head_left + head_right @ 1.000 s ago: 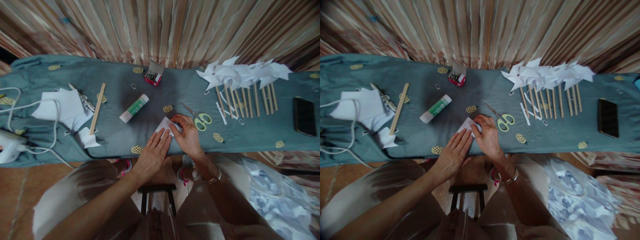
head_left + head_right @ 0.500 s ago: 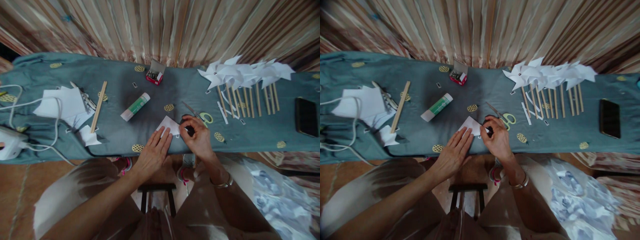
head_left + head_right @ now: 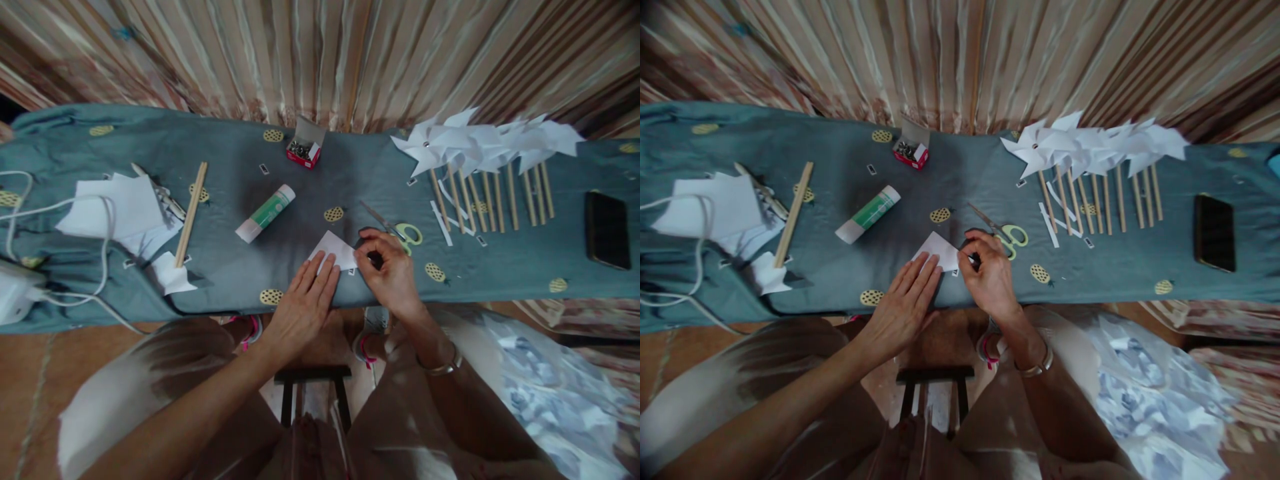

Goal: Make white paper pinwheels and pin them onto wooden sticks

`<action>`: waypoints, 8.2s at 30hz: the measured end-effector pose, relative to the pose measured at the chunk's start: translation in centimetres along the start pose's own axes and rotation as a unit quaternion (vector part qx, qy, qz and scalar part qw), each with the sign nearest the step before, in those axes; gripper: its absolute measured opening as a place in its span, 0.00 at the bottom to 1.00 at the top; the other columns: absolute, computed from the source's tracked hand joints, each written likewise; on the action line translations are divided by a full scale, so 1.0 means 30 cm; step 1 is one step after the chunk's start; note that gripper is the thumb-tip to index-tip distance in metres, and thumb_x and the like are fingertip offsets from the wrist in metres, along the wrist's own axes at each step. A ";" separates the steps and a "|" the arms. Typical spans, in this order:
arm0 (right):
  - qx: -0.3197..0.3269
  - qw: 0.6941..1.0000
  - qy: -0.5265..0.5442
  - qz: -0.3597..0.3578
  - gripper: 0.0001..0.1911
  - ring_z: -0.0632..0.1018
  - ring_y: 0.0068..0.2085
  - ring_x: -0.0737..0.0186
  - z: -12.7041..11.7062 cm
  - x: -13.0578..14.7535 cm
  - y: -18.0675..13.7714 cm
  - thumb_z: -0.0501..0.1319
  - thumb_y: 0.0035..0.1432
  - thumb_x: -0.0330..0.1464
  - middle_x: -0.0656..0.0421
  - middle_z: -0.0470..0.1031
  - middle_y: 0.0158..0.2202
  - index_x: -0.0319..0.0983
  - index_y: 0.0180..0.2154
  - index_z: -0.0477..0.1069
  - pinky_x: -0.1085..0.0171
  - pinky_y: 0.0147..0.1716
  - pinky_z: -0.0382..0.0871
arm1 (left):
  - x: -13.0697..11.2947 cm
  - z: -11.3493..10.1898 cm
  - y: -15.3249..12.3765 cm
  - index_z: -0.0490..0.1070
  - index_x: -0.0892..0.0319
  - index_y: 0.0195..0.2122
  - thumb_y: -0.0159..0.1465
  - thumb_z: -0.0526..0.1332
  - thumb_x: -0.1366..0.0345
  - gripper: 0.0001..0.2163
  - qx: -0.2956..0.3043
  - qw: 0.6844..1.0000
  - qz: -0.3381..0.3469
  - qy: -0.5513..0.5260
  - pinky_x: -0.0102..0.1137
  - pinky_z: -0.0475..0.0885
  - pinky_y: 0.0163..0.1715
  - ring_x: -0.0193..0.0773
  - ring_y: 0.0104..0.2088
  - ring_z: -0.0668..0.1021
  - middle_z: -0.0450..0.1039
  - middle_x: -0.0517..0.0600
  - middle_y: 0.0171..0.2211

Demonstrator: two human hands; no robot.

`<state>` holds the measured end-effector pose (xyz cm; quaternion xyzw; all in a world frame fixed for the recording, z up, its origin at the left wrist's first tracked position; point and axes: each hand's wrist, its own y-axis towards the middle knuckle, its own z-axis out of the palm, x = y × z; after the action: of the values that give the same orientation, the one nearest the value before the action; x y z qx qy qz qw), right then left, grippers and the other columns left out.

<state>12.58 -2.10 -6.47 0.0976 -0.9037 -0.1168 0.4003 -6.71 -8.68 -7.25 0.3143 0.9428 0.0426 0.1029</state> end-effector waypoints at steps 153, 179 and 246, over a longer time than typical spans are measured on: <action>0.080 0.993 0.013 -0.082 0.06 0.79 0.41 0.56 0.005 0.028 -0.022 0.61 0.63 0.30 0.56 0.81 0.37 0.41 0.33 0.74 0.57 0.44 0.71 | 0.010 -0.034 -0.020 0.54 0.64 0.68 0.70 0.51 0.71 0.24 -0.073 0.995 0.028 -0.063 0.50 0.59 0.66 0.49 0.69 0.63 0.64 0.63 0.66; 0.048 0.997 -0.006 -0.055 0.11 0.78 0.37 0.56 0.029 0.017 -0.013 0.60 0.64 0.36 0.56 0.78 0.32 0.43 0.28 0.70 0.57 0.40 0.73 | 0.009 0.003 -0.013 0.52 0.68 0.68 0.69 0.56 0.65 0.28 -0.026 0.999 0.009 -0.039 0.51 0.60 0.67 0.54 0.69 0.61 0.59 0.66 0.68; 0.011 0.996 -0.054 -0.077 0.10 0.75 0.50 0.50 -0.018 -0.059 -0.087 0.52 0.68 0.32 0.49 0.76 0.49 0.41 0.41 0.71 0.45 0.54 0.68 | 0.084 -0.072 -0.253 0.57 0.66 0.68 0.70 0.53 0.69 0.25 -0.011 1.000 -0.019 0.021 0.49 0.61 0.67 0.49 0.69 0.62 0.61 0.65 0.67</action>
<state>14.37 -4.18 -8.11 0.1649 -0.9149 -0.1420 0.3399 -13.58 -13.24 -6.67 0.2942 0.9501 0.0575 0.0868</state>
